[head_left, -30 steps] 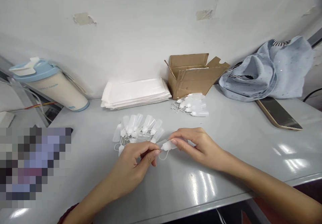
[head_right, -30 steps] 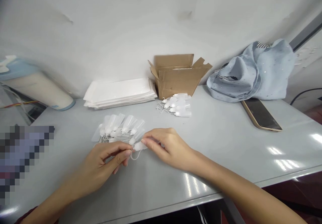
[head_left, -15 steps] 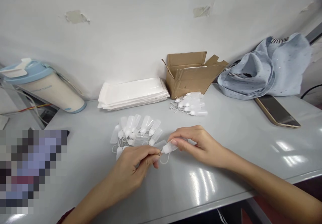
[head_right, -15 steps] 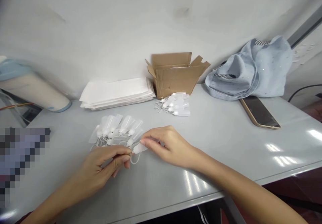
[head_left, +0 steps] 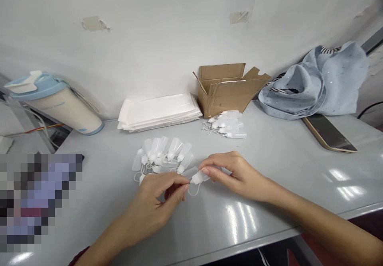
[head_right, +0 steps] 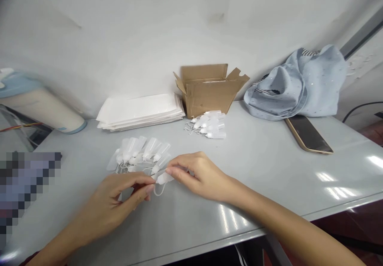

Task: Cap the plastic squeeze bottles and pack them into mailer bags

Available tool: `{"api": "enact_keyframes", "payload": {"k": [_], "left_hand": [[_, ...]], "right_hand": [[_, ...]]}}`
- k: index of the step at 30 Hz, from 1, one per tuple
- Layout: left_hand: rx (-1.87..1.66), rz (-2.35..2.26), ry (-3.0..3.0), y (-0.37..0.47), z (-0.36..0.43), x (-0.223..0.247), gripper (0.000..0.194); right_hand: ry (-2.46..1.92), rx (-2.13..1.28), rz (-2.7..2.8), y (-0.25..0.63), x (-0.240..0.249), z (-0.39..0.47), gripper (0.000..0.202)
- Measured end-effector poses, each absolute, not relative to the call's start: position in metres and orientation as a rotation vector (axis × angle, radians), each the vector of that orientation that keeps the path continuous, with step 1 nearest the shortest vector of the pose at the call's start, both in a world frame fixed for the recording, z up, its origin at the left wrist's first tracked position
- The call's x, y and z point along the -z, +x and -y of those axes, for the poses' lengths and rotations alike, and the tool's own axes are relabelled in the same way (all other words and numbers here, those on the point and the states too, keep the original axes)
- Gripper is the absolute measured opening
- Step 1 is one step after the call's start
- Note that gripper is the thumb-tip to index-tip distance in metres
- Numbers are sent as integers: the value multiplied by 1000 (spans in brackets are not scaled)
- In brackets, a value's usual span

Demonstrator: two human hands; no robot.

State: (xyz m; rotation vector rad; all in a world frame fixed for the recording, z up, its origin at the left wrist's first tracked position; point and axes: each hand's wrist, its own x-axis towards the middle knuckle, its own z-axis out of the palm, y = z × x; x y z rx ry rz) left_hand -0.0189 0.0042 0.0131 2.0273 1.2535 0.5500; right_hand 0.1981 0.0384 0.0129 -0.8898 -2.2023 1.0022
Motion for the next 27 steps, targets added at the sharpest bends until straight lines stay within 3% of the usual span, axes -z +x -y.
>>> {"api": "enact_keyframes", "payload": {"k": [15, 23, 27], "left_hand": [[-578, -1379, 2119, -18, -6, -5, 18], [-629, -1685, 2084, -25, -13, -7, 16], [-582, -1763, 2056, -31, -17, -11, 20]], "right_hand": [[-874, -921, 2329, 193, -1, -40, 24], [-1133, -291, 2317, 214, 5, -66, 21], [-1562, 119, 2469, 224, 2, -79, 22]]}}
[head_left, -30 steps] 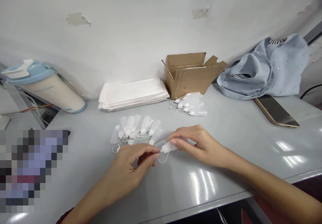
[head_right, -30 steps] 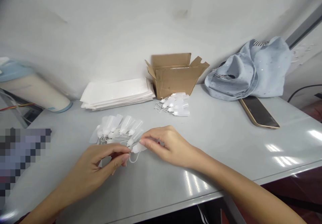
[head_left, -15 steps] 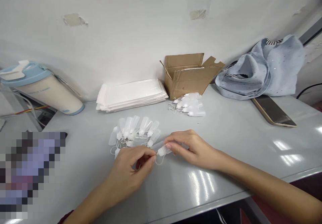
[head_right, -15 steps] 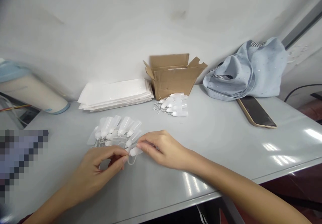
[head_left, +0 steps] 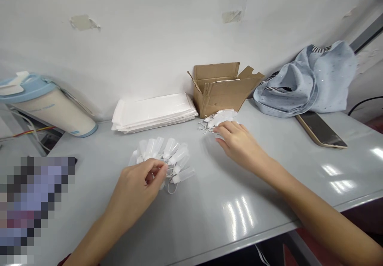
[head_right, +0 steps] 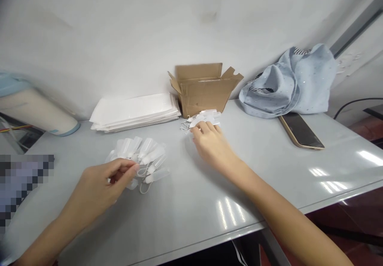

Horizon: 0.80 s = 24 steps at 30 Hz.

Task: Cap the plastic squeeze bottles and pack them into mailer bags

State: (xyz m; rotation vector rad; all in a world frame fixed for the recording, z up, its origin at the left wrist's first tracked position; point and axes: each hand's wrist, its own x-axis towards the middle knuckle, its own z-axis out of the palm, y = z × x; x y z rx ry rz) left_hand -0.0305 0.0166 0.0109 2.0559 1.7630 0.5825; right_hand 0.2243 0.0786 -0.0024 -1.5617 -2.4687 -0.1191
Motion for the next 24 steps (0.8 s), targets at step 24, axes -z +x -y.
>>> {"api": "enact_keyframes", "payload": {"k": [24], "left_hand": [[-661, -1776, 2090, -27, -16, -16, 28]], "right_hand": [[-1993, -49, 2599, 225, -6, -81, 15]]}}
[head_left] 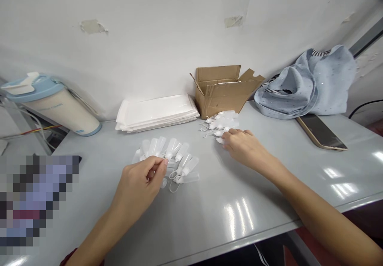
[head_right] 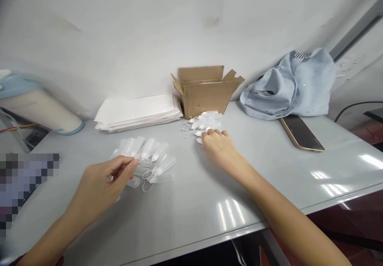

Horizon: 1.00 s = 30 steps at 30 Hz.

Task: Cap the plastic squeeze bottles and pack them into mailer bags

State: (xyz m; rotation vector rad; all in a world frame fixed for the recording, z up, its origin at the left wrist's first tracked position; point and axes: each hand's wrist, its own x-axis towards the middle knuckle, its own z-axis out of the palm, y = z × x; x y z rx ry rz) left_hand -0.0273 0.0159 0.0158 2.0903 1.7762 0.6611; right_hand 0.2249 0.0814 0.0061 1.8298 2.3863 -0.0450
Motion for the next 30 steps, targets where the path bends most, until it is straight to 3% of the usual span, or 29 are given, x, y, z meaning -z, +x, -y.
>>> {"api": "enact_keyframes", "payload": {"k": [5, 10, 14, 30], "left_hand": [[-675, -1759, 2106, -27, -14, -15, 27], [-661, -1718, 1987, -26, -14, -14, 27], [-602, -1626, 1756, -26, -15, -15, 27], [-530, -1249, 1616, -27, -12, -17, 28]], "right_hand": [[1735, 302, -2696, 223, -12, -72, 22], [1576, 1182, -3012, 217, -17, -59, 25], [1339, 1597, -2977, 210, -20, -52, 25], [1153, 1747, -2972, 203, -19, -42, 28]]}}
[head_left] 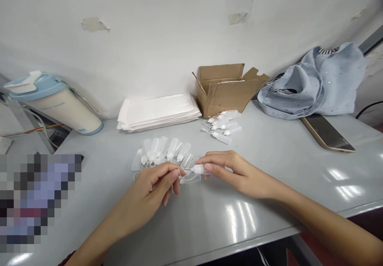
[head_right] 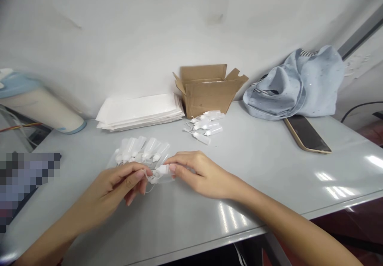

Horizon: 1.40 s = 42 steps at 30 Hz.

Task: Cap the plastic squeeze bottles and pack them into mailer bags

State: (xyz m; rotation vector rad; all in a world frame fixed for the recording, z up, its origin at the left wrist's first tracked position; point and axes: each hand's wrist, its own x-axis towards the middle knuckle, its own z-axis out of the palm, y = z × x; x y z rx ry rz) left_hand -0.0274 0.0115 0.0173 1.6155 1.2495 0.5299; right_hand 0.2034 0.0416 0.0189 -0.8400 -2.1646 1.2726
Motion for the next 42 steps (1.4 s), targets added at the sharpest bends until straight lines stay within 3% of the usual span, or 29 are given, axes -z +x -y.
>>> {"api": "enact_keyframes", "payload": {"k": [42], "left_hand": [[-477, -1270, 1801, -15, -3, -7, 35]], "right_hand": [[-824, -1125, 2309, 192, -8, -36, 27]]}}
